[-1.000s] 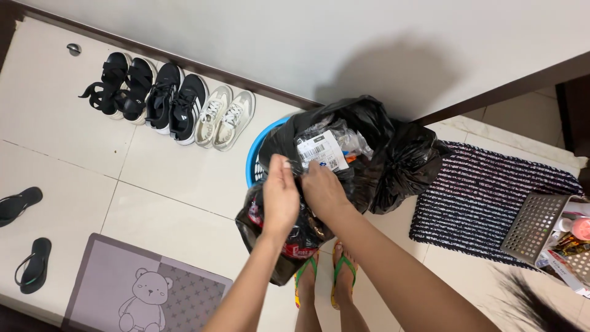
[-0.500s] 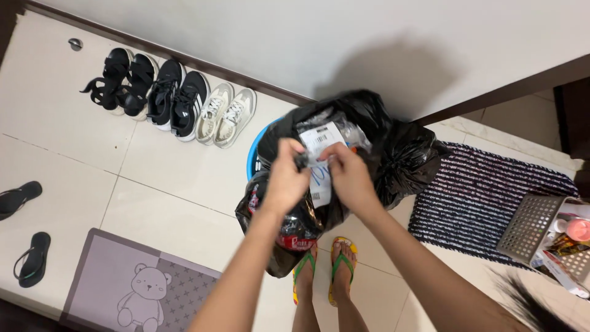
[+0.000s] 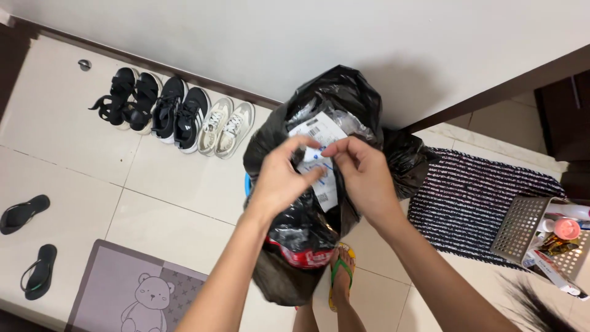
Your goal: Tying and securing a black plastic trash bag filled with various items.
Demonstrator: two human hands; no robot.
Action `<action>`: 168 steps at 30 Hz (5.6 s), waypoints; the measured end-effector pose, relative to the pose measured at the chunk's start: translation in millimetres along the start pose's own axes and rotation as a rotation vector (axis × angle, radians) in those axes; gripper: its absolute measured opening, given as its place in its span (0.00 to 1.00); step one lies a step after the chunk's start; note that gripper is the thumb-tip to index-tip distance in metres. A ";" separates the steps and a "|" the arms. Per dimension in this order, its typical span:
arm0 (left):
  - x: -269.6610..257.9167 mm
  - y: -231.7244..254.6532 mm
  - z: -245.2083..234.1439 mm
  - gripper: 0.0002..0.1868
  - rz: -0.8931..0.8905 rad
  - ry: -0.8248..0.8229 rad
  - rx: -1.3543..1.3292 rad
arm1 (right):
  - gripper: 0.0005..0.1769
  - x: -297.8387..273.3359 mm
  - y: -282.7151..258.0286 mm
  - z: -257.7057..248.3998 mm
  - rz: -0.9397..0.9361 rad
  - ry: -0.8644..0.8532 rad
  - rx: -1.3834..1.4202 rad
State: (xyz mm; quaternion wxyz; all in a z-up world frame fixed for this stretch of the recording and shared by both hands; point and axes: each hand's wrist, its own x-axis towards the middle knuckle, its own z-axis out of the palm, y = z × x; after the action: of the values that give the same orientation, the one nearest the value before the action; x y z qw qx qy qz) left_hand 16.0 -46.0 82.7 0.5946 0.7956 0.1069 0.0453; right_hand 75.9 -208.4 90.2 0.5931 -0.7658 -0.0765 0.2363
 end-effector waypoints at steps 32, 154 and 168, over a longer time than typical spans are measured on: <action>-17.4 -35.2 42.4 0.16 -0.156 0.019 0.144 | 0.23 -43.0 62.3 -35.1 -0.243 0.211 -0.708; -32.7 -88.4 12.3 0.04 -0.001 -0.105 0.515 | 0.10 8.2 134.1 62.3 -0.054 -0.079 -0.117; -11.0 -59.2 -3.9 0.12 0.133 -0.355 0.406 | 0.11 11.8 144.1 61.4 0.132 0.059 0.165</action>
State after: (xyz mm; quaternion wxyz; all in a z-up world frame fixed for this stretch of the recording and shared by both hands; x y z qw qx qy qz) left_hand -2.4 -28.8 27.8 0.4283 0.8991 -0.0448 -0.0782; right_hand 35.0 -191.1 -60.5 0.6392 -0.7246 0.0115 0.2576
